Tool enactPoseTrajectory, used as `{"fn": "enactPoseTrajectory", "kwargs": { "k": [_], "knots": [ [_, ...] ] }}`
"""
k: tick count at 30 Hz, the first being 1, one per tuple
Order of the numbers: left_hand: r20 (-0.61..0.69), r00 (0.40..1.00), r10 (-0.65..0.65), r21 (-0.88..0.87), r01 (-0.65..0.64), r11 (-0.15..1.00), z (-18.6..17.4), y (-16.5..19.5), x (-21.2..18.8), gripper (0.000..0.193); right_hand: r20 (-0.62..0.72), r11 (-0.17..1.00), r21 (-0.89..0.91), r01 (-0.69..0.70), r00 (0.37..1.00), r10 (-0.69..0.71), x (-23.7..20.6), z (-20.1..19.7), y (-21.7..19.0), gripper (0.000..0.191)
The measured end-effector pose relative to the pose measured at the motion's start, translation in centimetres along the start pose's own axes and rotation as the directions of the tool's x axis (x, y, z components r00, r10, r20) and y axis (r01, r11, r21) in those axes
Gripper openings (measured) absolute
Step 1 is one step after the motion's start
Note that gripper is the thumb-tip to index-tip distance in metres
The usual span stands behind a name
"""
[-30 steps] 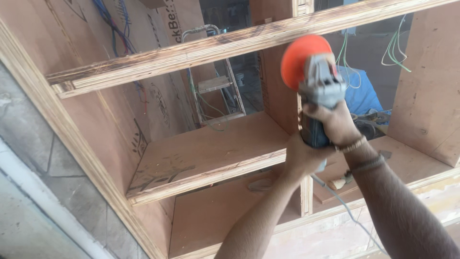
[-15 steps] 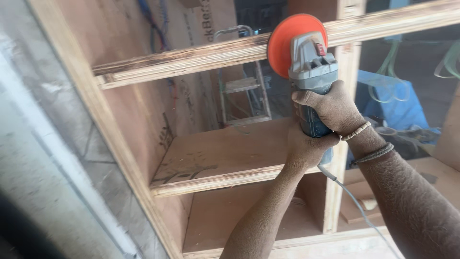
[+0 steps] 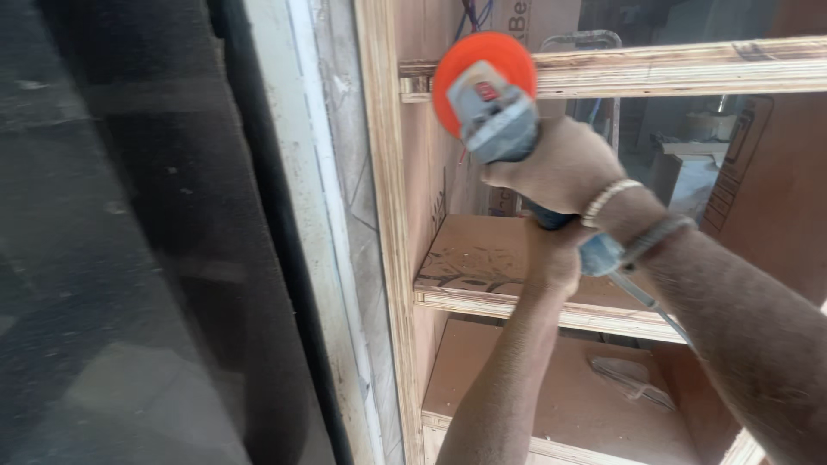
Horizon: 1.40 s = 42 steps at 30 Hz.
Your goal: The person uses a power sander to smooth the surface and edges of a large plywood structure, moving the tool across various panels and along the interior shelving.
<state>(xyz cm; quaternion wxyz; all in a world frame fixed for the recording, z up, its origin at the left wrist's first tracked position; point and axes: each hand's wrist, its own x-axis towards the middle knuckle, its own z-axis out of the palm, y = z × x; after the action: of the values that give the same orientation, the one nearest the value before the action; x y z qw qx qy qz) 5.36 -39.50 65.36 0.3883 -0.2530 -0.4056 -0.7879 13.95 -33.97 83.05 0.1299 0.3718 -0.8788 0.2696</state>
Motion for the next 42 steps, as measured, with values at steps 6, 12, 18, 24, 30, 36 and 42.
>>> {"fn": "enactPoseTrajectory", "kwargs": {
  "k": [6, 12, 18, 24, 30, 36, 42],
  "knots": [
    [-0.116, 0.993, 0.003, -0.03, -0.006, 1.0, -2.2, 4.2, 1.8, 0.084, -0.004, 0.987, -0.105, 0.121, 0.993, -0.122, 1.4, 1.0, -4.4, 0.063],
    [-0.11, 0.994, 0.013, -0.081, -0.022, 0.996, -2.7, 3.9, 0.9, 0.084, 0.0, 0.979, -0.111, 0.172, 0.985, -0.173, 1.1, 1.9, -4.4, 0.063],
    [-0.07, 0.998, 0.004, -0.058, -0.008, 0.998, -1.7, 2.6, 2.1, 0.07, -0.044, 0.985, -0.079, 0.156, 0.986, -0.16, 1.4, 0.7, -3.5, 0.059],
    [0.012, 1.0, 0.028, 0.062, -0.029, 0.998, 1.8, 0.4, 1.5, 0.048, -0.135, 0.984, 0.011, 0.175, 0.976, -0.172, 0.6, -1.8, 0.8, 0.056],
    [0.176, 0.965, -0.193, 0.061, 0.185, 0.981, 8.3, -5.6, -1.6, 0.033, -0.29, 0.975, 0.224, 0.001, 0.955, 0.066, -3.0, -5.1, 12.6, 0.053],
    [0.171, 0.983, -0.073, 0.299, 0.019, 0.954, 16.2, -10.4, -4.4, 0.043, -0.345, 0.883, 0.451, 0.132, 0.938, 0.037, -6.5, -8.1, 23.4, 0.042],
    [0.19, 0.955, -0.229, 0.34, 0.155, 0.928, 20.5, -14.6, -6.1, 0.041, -0.347, 0.89, 0.445, 0.104, 0.936, 0.064, -8.3, -10.3, 30.5, 0.049]
  ]
}}
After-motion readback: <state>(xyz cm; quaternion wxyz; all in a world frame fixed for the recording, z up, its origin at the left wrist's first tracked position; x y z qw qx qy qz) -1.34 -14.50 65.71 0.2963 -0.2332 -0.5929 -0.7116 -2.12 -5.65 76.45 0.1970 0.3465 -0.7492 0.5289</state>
